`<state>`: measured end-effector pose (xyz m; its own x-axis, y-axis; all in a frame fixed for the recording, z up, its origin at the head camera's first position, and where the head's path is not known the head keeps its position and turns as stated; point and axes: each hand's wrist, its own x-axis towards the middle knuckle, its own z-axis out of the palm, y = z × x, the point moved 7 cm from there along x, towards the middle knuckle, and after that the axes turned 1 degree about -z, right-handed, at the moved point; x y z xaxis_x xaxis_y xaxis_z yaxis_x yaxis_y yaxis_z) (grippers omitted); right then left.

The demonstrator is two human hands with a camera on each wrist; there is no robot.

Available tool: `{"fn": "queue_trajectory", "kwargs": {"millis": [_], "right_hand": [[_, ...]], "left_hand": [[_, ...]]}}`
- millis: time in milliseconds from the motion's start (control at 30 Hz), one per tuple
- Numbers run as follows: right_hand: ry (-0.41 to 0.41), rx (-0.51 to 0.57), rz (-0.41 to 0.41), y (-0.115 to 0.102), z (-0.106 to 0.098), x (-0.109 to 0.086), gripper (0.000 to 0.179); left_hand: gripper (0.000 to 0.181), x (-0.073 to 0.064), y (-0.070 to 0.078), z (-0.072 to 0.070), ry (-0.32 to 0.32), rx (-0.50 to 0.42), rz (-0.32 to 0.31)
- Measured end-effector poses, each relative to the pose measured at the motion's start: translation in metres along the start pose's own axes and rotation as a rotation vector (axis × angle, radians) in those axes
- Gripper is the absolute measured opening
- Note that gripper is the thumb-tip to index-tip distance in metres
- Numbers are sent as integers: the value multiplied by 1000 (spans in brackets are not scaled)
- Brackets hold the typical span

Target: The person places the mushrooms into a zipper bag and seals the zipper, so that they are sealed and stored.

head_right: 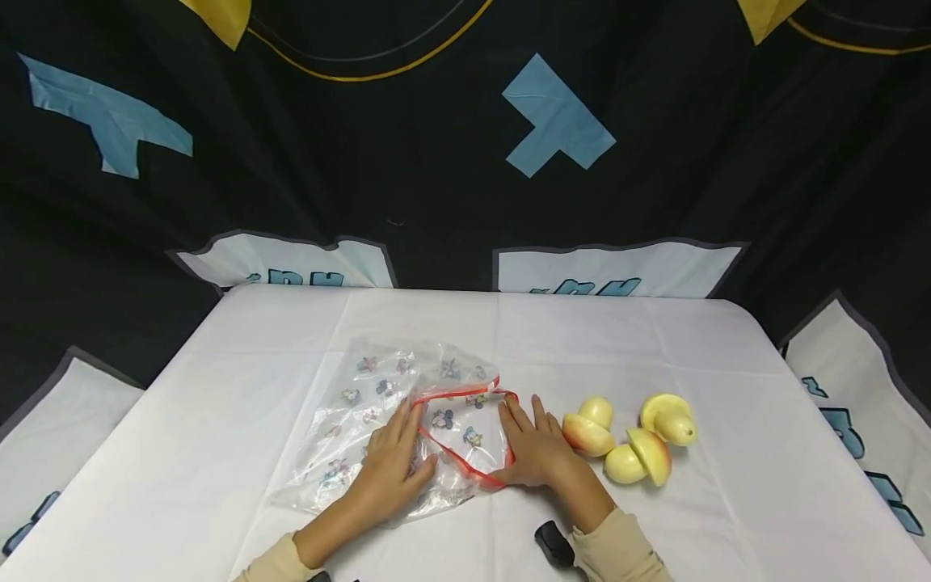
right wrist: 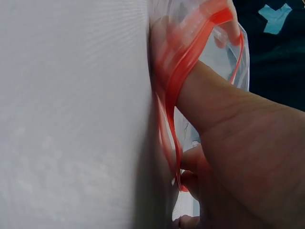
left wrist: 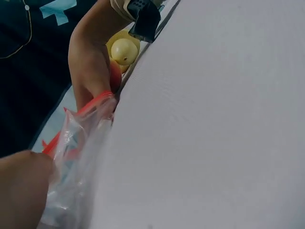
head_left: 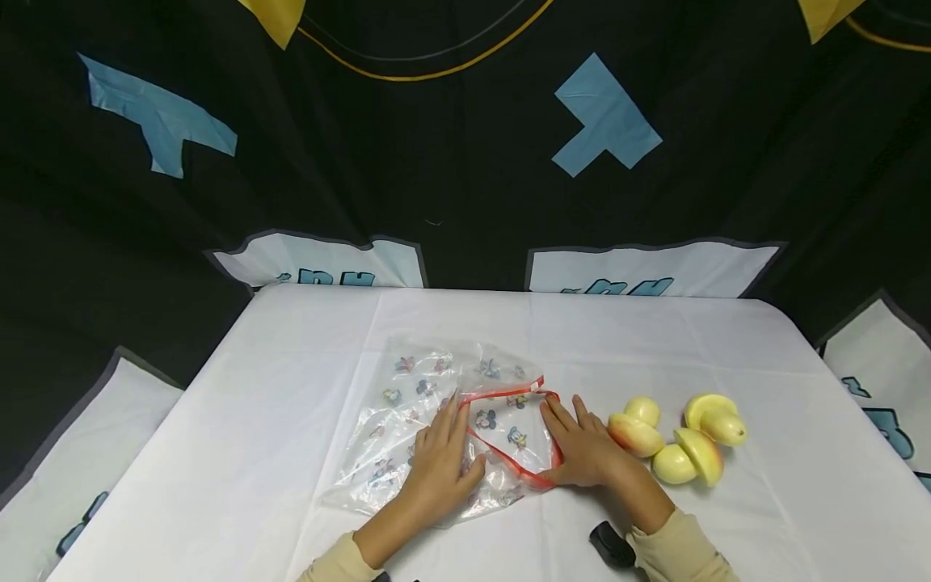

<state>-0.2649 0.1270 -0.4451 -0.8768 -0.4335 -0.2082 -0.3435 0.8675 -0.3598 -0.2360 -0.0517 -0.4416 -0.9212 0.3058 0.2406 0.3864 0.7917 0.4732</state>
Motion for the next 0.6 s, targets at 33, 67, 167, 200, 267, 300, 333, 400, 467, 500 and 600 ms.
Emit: {"fn": "queue_trajectory", "kwargs": {"millis": [33, 67, 167, 200, 267, 300, 333, 400, 467, 500, 600], "right_hand": [[4, 2, 0, 1, 0, 0, 96], [8, 6, -3, 0, -1, 1, 96], [19, 19, -18, -1, -1, 2, 96], [23, 20, -22, -2, -1, 4, 96], [30, 18, -33, -5, 0, 6, 96], [34, 17, -36, -6, 0, 7, 96], [38, 16, -37, -6, -1, 8, 96], [43, 8, -34, -6, -1, 9, 96], [43, 7, -35, -5, -2, 7, 95], [44, 10, -37, -5, -3, 5, 95], [59, 10, -50, -4, -5, 1, 91]], "left_hand": [[74, 0, -1, 1, 7, -18, 5], [74, 0, -2, 2, 12, -40, 4], [74, -2, -5, 4, 3, -97, -18], [74, -2, -7, 4, 0, -110, -29], [74, -2, -9, 3, -7, -121, -47], [74, -2, -10, 2, -7, -122, -50], [74, -2, -11, 1, -10, -123, -55], [74, -1, -11, 1, -11, -124, -57], [74, 1, -10, 3, -14, -125, -55], [75, 1, -10, 5, -16, -125, -55], [76, 3, -8, 10, -26, -120, -52]]}}
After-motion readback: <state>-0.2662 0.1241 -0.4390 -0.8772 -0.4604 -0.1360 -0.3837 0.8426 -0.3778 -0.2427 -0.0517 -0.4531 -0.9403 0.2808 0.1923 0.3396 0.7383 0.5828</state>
